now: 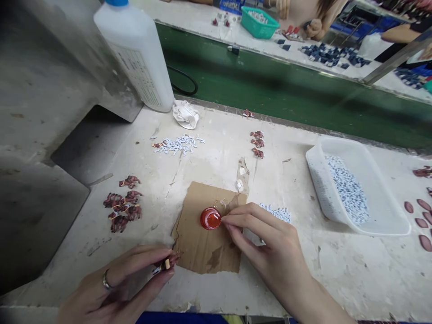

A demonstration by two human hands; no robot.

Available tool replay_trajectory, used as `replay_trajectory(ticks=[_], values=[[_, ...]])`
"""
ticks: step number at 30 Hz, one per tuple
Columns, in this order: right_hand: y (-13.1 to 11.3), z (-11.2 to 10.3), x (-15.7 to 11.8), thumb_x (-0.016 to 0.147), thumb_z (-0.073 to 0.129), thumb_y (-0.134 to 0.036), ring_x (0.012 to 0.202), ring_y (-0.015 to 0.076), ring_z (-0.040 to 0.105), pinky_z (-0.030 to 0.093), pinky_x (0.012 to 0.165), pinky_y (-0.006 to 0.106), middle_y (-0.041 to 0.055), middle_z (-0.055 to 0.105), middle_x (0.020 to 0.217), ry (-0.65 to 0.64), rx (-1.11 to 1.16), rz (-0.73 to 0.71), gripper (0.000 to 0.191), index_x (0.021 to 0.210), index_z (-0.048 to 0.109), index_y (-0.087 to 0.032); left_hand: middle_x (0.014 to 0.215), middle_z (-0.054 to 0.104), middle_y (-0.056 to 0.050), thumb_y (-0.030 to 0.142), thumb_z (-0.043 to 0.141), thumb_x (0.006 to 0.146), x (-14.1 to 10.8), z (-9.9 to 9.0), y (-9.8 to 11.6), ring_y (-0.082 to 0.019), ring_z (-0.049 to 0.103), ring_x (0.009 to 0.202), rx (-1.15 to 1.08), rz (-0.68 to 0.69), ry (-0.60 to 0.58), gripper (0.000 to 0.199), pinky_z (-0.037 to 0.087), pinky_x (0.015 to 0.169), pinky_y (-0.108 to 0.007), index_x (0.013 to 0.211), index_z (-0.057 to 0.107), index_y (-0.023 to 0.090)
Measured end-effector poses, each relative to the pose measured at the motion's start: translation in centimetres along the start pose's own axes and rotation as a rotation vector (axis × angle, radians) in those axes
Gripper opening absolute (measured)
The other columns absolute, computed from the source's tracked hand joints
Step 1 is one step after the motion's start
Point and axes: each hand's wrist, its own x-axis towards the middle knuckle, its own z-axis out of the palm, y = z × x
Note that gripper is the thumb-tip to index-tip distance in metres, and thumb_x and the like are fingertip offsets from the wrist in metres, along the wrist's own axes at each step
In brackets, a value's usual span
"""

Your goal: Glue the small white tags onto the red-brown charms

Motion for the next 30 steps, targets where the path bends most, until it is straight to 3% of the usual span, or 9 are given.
replay_trajectory(ticks=[4,8,14,18,21,25,27,30], values=[[0.0,-0.1,0.1,0.102,0.079,-0.014,0.082,0.0218,0.091,0.076,0.068,0.028,0.0010,0.094,0.097,0.005,0.012,0.003,0.023,0.107,0.090,-0.033,0.110,0.093,0.000,0.031,0.089,0.105,-0.1,0.8,0.4,-0.017,0.092,0.097,-0.011,-0.022,0.069,0.017,0.075,0.092,-0.017,0.122,0.086,0.029],[0.1,-0.2,0.1,0.100,0.079,-0.012,0.082,0.0227,0.092,0.076,0.068,0.027,0.0024,0.095,0.099,-0.015,0.030,0.003,0.025,0.106,0.092,-0.033,0.099,0.091,-0.007,0.055,0.096,0.095,-0.8,2.3,1.0,-0.028,0.091,0.097,0.000,-0.088,0.167,0.035,0.080,0.087,-0.031,0.112,0.091,0.024],[-0.6,0.0,0.0,0.097,0.081,-0.013,0.078,0.0205,0.090,0.076,0.065,0.025,-0.0017,0.094,0.095,0.056,0.052,0.041,0.028,0.104,0.092,-0.038,0.098,0.090,-0.005,0.058,0.093,0.096,-0.5,3.1,1.5,-0.029,0.091,0.097,0.006,-0.100,0.140,0.035,0.080,0.084,-0.031,0.110,0.090,0.027],[-2.6,0.2,-0.4,0.096,0.080,-0.012,0.078,0.0229,0.091,0.078,0.063,0.030,-0.0044,0.093,0.091,0.041,0.165,0.079,0.033,0.105,0.089,-0.042,0.104,0.092,0.002,0.035,0.089,0.103,0.8,2.0,1.5,-0.021,0.091,0.089,-0.010,-0.053,0.039,0.016,0.077,0.083,-0.022,0.119,0.088,0.031],[-3.8,0.8,-1.1,0.096,0.079,-0.011,0.086,0.0263,0.094,0.082,0.067,0.034,-0.0031,0.094,0.095,-0.017,0.271,0.086,0.034,0.107,0.088,-0.043,0.107,0.092,0.007,0.025,0.085,0.104,1.3,1.4,1.3,-0.015,0.090,0.086,-0.049,0.017,-0.064,0.020,0.074,0.084,-0.015,0.122,0.086,0.034],[-4.1,1.6,-1.7,0.096,0.079,-0.014,0.091,0.0267,0.095,0.083,0.072,0.036,-0.0039,0.095,0.101,-0.038,0.336,0.090,0.034,0.109,0.087,-0.044,0.098,0.091,-0.002,0.044,0.085,0.101,0.5,2.1,1.0,-0.026,0.091,0.095,0.015,-0.049,0.061,0.022,0.078,0.082,-0.028,0.117,0.090,0.030],[-4.0,1.9,-1.8,0.097,0.079,-0.014,0.091,0.0253,0.095,0.083,0.072,0.035,-0.0051,0.095,0.101,-0.057,0.361,0.101,0.035,0.111,0.087,-0.045,0.097,0.090,-0.003,0.052,0.084,0.101,-0.1,2.8,0.9,-0.027,0.090,0.099,0.034,-0.081,0.126,0.026,0.078,0.084,-0.031,0.115,0.090,0.031],[-3.8,2.1,-1.7,0.097,0.079,-0.012,0.092,0.0242,0.095,0.083,0.074,0.033,-0.0051,0.095,0.102,-0.070,0.384,0.111,0.036,0.111,0.087,-0.044,0.098,0.090,-0.003,0.054,0.087,0.099,-0.1,3.0,0.9,-0.027,0.090,0.100,0.028,-0.081,0.128,0.025,0.079,0.082,-0.031,0.115,0.090,0.034]])
